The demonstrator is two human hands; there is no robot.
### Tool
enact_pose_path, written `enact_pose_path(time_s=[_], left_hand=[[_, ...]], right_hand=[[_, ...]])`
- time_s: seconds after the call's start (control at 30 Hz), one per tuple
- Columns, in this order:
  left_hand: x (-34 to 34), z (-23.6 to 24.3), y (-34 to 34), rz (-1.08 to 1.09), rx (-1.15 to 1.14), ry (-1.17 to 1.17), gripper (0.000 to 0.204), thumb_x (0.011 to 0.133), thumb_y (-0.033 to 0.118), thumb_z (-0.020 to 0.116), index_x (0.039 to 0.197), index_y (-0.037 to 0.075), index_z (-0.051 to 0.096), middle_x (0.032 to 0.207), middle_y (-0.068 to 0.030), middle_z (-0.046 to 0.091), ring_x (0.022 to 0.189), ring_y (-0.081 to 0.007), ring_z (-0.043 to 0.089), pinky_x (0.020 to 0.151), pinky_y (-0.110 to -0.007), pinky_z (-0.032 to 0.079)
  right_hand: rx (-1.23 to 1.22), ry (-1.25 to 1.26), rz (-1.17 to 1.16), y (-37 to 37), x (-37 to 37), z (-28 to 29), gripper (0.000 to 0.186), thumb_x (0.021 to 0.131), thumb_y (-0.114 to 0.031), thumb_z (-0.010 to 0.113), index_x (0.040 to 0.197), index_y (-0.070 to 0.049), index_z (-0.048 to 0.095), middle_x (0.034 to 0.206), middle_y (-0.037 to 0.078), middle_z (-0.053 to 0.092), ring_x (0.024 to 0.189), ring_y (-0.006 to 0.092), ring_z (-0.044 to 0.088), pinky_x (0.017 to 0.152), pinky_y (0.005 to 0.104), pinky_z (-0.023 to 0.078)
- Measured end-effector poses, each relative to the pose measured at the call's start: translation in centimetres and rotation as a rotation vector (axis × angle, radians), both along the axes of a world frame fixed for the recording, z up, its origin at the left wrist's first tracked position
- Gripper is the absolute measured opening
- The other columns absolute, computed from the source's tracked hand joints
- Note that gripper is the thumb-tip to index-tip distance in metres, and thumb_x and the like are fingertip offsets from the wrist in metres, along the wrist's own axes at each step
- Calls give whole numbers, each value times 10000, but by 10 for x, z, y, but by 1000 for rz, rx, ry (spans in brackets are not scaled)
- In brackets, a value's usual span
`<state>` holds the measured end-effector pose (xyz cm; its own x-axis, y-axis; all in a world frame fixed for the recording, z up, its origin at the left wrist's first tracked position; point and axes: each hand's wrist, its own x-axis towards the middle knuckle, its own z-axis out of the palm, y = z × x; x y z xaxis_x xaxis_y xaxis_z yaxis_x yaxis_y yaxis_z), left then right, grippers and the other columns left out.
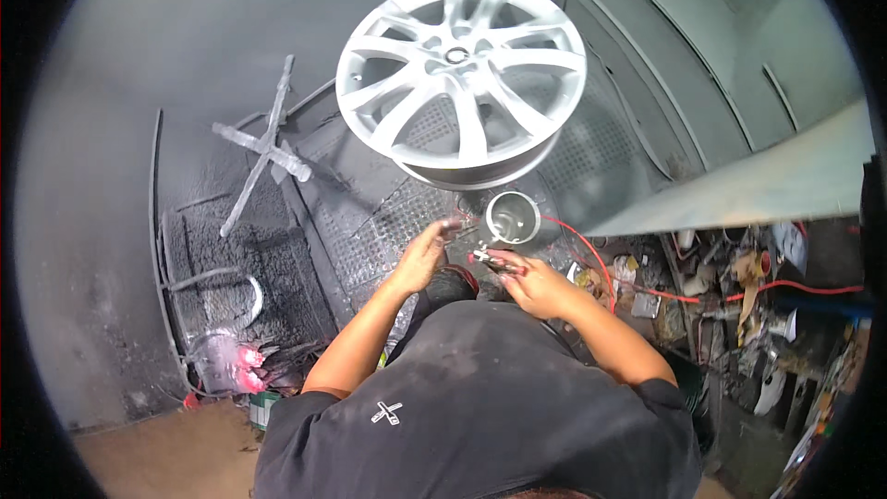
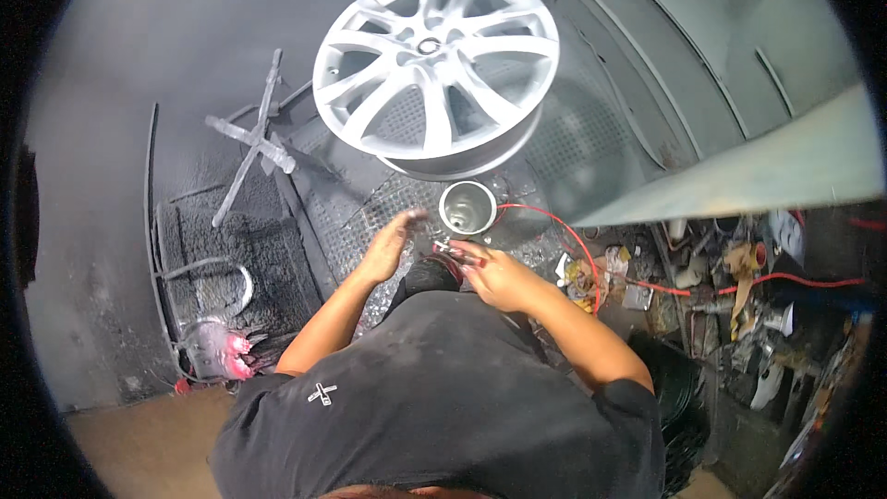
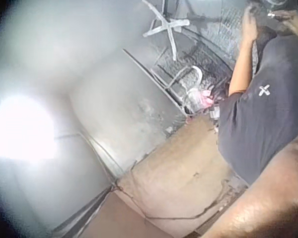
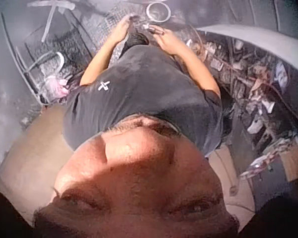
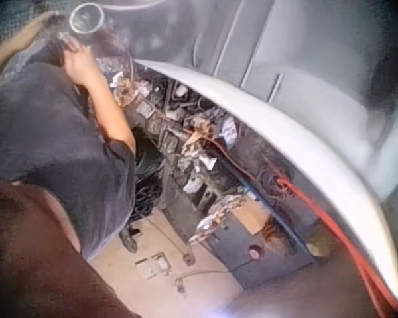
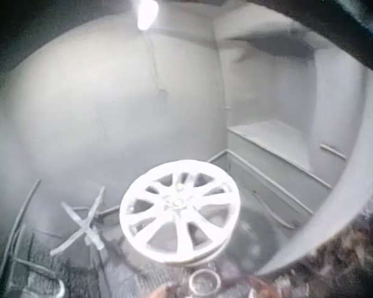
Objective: The person positions a car rim on a stand, prepares paint by pouring liquid from a container into a cup, and uses a spray gun to apply paint to the front and sides of the rim.
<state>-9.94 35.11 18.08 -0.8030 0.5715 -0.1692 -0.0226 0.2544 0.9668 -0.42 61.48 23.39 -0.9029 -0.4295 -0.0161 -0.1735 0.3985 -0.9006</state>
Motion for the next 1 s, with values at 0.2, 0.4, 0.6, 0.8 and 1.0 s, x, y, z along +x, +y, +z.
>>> enact_pose_path(time_s=[0.2,0.4,0.6,0.8,1.0], left_hand=[[8,-126,-85,-672,-420,-258,585,952,459,588,1398,81,550,1432,-208,550,1313,-337,521,1098,-423,398],[-108,-147,-135,-320,-424,-287,404,912,356,676,1177,52,701,1081,-134,739,1006,-240,684,922,-367,517],[-269,-178,-142,263,-164,-377,421,1010,312,590,1310,17,572,1059,-104,714,874,-205,675,745,-348,541],[-337,-144,-116,366,-6,-476,302,1005,206,569,1223,4,621,1030,-99,719,841,-187,678,705,-328,536],[-314,-146,-97,449,-63,-483,215,990,62,515,1140,-12,649,914,-104,719,661,-159,661,550,-284,534]], right_hand=[[-90,-337,-125,-26,-48,76,427,1009,-98,511,1429,-39,454,1011,155,675,689,237,633,716,364,520],[-312,-329,-387,-71,-131,128,453,992,13,503,1437,-37,438,1027,52,676,675,79,559,623,251,494],[66,185,-943,-54,-192,176,331,1019,-97,520,1331,10,495,964,44,671,609,73,537,558,250,468],[399,107,-1289,-2,-164,161,280,1034,-103,501,1280,29,479,1022,71,659,573,75,494,496,254,411],[359,51,-1170,-31,-109,126,219,1009,-65,503,1212,15,524,919,37,608,551,58,462,481,246,396]])
